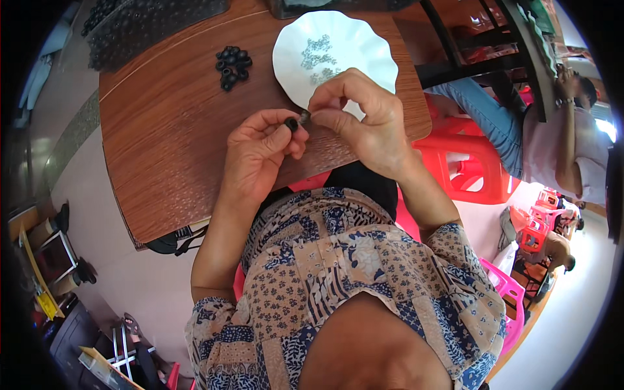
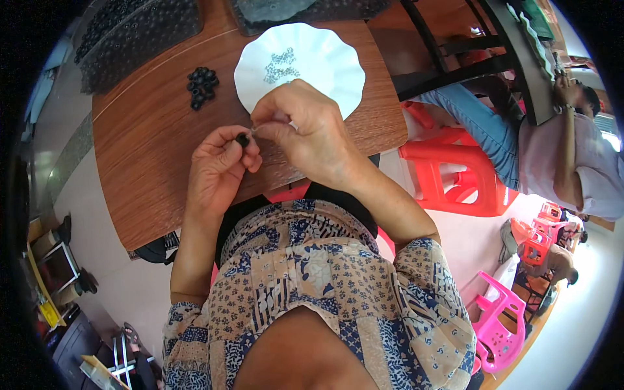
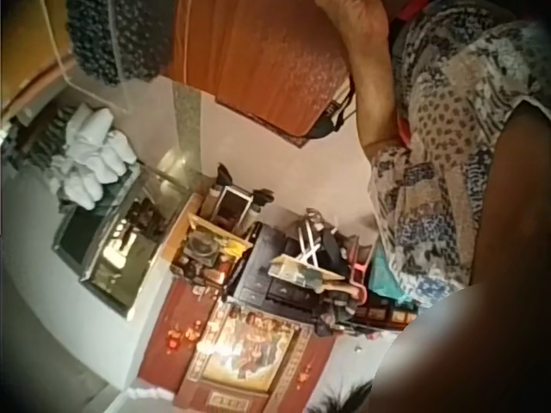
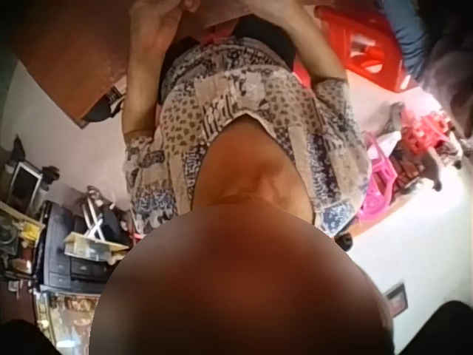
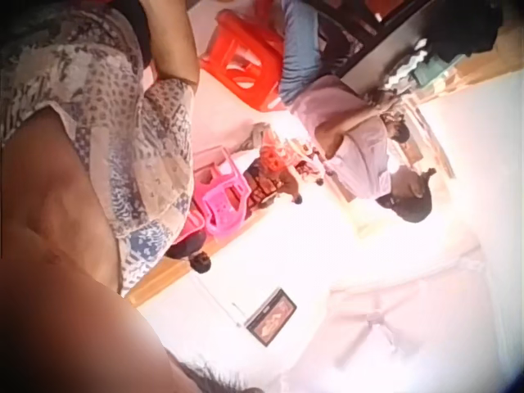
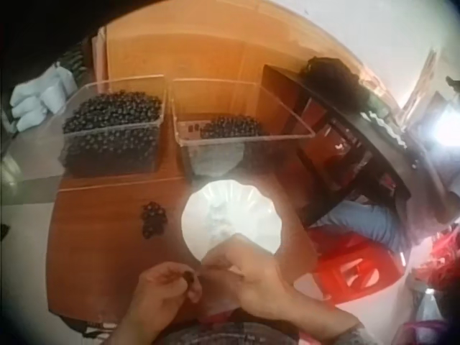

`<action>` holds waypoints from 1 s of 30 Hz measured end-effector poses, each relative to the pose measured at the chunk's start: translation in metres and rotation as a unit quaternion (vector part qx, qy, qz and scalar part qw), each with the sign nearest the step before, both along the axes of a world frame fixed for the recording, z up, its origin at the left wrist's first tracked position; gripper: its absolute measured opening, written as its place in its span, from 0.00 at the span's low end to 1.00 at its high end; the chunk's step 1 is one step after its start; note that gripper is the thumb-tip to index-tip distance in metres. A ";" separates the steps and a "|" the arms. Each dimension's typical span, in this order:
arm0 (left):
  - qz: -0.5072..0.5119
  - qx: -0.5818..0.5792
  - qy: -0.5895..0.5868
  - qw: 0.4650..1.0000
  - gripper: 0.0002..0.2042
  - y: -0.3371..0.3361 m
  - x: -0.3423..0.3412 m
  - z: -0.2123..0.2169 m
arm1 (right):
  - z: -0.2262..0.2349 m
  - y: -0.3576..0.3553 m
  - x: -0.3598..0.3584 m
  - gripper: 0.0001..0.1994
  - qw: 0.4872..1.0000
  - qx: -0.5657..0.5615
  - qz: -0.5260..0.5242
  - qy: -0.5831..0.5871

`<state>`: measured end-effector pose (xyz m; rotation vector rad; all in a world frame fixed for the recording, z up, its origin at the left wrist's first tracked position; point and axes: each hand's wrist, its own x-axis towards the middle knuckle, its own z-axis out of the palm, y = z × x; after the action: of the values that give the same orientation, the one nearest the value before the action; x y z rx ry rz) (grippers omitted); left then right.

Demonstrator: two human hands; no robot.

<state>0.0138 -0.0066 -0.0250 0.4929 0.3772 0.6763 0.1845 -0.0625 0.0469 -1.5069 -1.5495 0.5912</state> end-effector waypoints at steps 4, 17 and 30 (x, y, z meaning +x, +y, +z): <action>0.015 0.012 0.026 0.999 0.09 -0.004 0.001 0.001 | -0.012 0.001 -0.008 0.07 1.000 0.010 0.011 -0.022; 0.097 -0.007 0.005 0.995 0.08 0.000 0.010 -0.002 | -0.033 -0.025 0.021 0.08 0.944 0.213 -0.085 -0.236; 0.114 0.011 0.054 0.992 0.08 0.002 0.012 0.005 | -0.062 -0.029 0.025 0.14 0.914 0.183 -0.091 -0.351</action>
<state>0.0259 -0.0045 -0.0203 0.5139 0.5344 0.8776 0.2098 -0.0918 -0.0147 -1.6185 -1.8746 -0.3941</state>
